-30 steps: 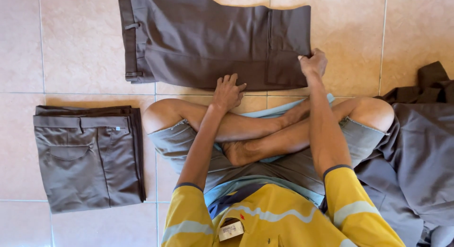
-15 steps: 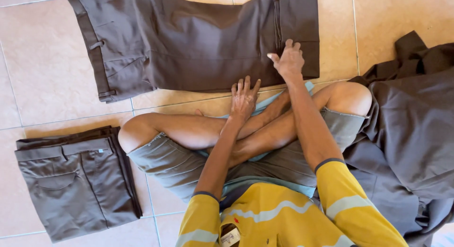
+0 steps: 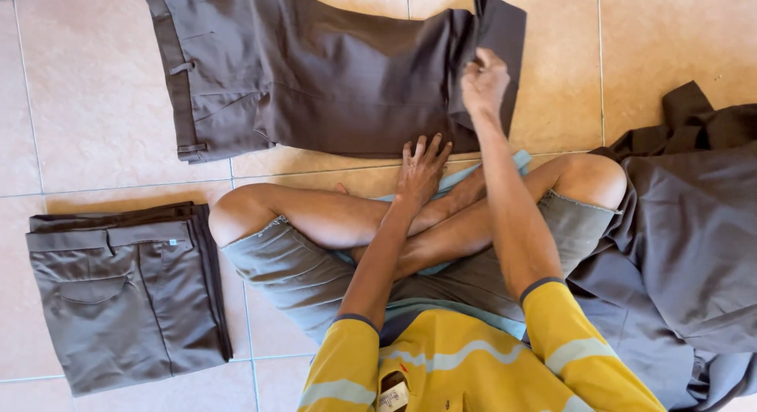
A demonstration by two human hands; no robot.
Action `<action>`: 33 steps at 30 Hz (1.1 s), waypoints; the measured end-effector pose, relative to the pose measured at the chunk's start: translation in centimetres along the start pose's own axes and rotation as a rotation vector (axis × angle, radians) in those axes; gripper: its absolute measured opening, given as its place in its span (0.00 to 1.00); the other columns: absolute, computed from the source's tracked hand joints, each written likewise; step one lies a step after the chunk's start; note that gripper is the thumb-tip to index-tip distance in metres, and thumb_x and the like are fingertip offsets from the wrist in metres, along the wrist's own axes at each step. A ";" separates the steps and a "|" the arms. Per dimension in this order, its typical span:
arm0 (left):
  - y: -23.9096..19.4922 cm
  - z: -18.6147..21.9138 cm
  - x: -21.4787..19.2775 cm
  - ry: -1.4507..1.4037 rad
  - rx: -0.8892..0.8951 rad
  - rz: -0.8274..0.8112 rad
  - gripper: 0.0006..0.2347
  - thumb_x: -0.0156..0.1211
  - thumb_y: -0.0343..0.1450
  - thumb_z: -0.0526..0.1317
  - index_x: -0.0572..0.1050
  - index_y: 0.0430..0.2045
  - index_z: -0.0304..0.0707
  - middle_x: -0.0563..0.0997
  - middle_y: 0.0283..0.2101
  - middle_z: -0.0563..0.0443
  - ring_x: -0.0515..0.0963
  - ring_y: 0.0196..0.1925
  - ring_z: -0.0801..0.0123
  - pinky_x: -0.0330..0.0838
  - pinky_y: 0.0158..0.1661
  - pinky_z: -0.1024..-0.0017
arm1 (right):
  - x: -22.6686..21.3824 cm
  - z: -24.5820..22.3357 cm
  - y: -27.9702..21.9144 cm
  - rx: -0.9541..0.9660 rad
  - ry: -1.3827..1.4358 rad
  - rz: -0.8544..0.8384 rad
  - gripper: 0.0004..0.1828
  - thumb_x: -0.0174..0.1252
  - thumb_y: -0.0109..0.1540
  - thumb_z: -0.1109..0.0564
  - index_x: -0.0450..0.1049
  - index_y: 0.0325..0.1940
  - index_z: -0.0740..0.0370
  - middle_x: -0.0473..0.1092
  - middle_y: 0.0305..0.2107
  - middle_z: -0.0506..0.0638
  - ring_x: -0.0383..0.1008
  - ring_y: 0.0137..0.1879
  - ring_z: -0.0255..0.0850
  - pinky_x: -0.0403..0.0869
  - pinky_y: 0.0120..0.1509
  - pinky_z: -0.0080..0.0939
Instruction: The person sits cross-legged on a tiled floor and folds dark trousers by hand. They smooth the fabric, fold the legs together, fold the garment in half, and place the folded pants into a growing stack on the floor.
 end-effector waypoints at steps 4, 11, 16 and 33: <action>-0.5 0.2 2.1 -0.045 0.016 -0.091 0.18 0.54 0.71 0.43 0.75 0.57 0.52 0.67 0.67 0.51 0.62 0.70 0.47 0.61 0.61 0.39 | 4.5 -13.2 -6.0 -0.177 0.131 -0.068 0.18 0.56 0.63 0.62 0.78 0.56 0.62 0.78 0.51 0.58 0.80 0.56 0.46 0.74 0.67 0.38; -2.0 1.1 3.1 0.010 -0.096 0.210 0.09 0.55 0.69 0.38 0.78 0.39 0.39 0.75 0.42 0.43 0.75 0.51 0.49 0.66 0.54 0.49 | 6.0 -15.1 -10.7 -0.181 0.088 -0.411 0.14 0.51 0.68 0.55 0.75 0.57 0.56 0.73 0.49 0.59 0.81 0.46 0.52 0.80 0.55 0.50; -0.8 -0.2 2.0 -0.081 -0.028 -0.064 0.16 0.58 0.68 0.43 0.75 0.51 0.58 0.75 0.51 0.52 0.68 0.55 0.53 0.63 0.48 0.51 | 3.5 -0.5 -7.6 0.119 -0.468 -0.288 0.22 0.55 0.68 0.46 0.62 0.60 0.60 0.63 0.54 0.61 0.71 0.60 0.63 0.75 0.60 0.66; -0.2 0.0 3.1 -0.269 -0.010 0.368 0.08 0.57 0.70 0.48 0.74 0.26 0.47 0.76 0.37 0.51 0.77 0.41 0.58 0.71 0.44 0.62 | -8.1 5.0 -0.9 0.135 -0.697 -0.100 0.25 0.71 0.65 0.49 0.66 0.57 0.59 0.63 0.52 0.60 0.69 0.58 0.59 0.75 0.56 0.62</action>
Point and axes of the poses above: each hand's wrist, its own y-axis towards the middle knuckle, its own x-axis out of the palm, z = x × y, the point moved 1 cm from there along y, towards the middle knuckle
